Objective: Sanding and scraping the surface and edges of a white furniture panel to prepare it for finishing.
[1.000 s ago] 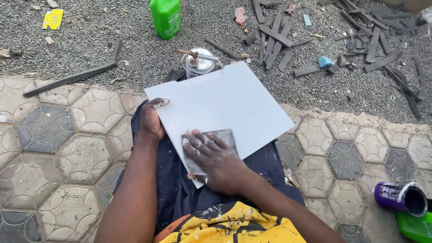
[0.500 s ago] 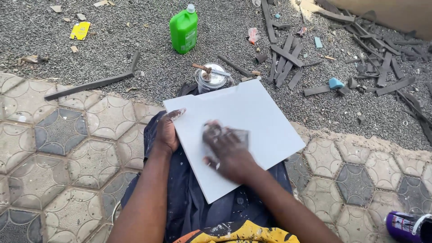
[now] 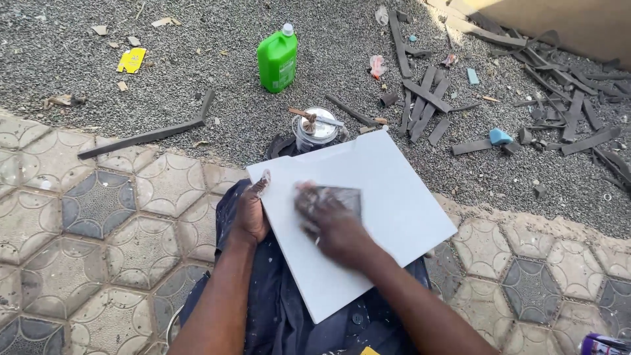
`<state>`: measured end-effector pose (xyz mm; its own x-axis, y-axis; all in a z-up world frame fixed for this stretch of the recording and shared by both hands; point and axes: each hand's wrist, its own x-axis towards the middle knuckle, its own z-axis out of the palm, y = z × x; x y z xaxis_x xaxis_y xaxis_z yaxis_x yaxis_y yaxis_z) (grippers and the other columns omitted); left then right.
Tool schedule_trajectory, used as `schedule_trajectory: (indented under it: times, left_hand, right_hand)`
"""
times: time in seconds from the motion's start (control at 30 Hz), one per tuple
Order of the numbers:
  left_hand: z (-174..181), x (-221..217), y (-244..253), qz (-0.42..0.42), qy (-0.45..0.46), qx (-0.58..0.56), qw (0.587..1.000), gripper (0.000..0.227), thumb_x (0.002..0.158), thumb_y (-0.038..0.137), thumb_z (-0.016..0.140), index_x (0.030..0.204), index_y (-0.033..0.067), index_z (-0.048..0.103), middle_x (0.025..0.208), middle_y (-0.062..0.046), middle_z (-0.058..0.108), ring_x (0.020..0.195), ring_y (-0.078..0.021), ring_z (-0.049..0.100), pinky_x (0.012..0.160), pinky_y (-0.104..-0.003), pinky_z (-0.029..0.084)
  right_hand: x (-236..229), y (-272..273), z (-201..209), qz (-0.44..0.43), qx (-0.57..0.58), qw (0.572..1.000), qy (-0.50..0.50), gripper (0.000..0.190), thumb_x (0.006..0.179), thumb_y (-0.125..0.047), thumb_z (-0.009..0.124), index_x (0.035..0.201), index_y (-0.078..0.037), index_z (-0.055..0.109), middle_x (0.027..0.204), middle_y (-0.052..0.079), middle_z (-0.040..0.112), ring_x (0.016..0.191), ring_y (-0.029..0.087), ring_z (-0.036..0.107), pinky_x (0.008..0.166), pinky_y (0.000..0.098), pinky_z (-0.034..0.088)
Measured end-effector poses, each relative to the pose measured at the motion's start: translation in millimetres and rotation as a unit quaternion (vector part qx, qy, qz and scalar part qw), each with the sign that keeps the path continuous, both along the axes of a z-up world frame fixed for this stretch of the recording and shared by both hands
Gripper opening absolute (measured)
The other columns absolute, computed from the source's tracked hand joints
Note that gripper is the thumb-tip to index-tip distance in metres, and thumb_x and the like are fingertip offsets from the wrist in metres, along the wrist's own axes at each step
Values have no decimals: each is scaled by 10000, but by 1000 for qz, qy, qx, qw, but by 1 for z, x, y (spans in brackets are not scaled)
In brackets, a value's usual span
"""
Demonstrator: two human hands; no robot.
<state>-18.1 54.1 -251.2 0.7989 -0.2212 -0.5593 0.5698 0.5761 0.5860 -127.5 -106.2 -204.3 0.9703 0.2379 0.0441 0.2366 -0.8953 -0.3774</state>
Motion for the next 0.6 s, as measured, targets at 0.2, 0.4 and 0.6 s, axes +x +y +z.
schedule_trajectory:
  times: [0.2,0.4,0.6]
  left_hand:
    - [1,-4,5,30,-1,-9,999,237,813,102,782,991,-49,742,894,-219,744,801,-270,728,868,-417,592]
    - [-3,-5,-5,36,-10,3,999,255,834,138,786,985,-61,736,903,-235,745,785,-281,718,848,-436,603]
    - [-15,0,4,-17,4,-22,1000,323,913,266,743,1068,-17,731,959,-216,746,832,-306,737,852,-453,610]
  right_hand:
    - [14,-104,-22,-155,-86,980,95,584,1066,-439,422,1612,-252,331,1684,63,287,1522,328,288,1215,517,260]
    - [27,-60,-48,-36,-63,989,-130,547,1016,-292,607,1522,-116,499,1461,172,580,1375,343,520,1121,472,397]
    - [48,-73,-21,77,-119,972,-188,279,1017,-343,605,1253,-237,709,1389,30,651,1327,278,568,1034,482,462]
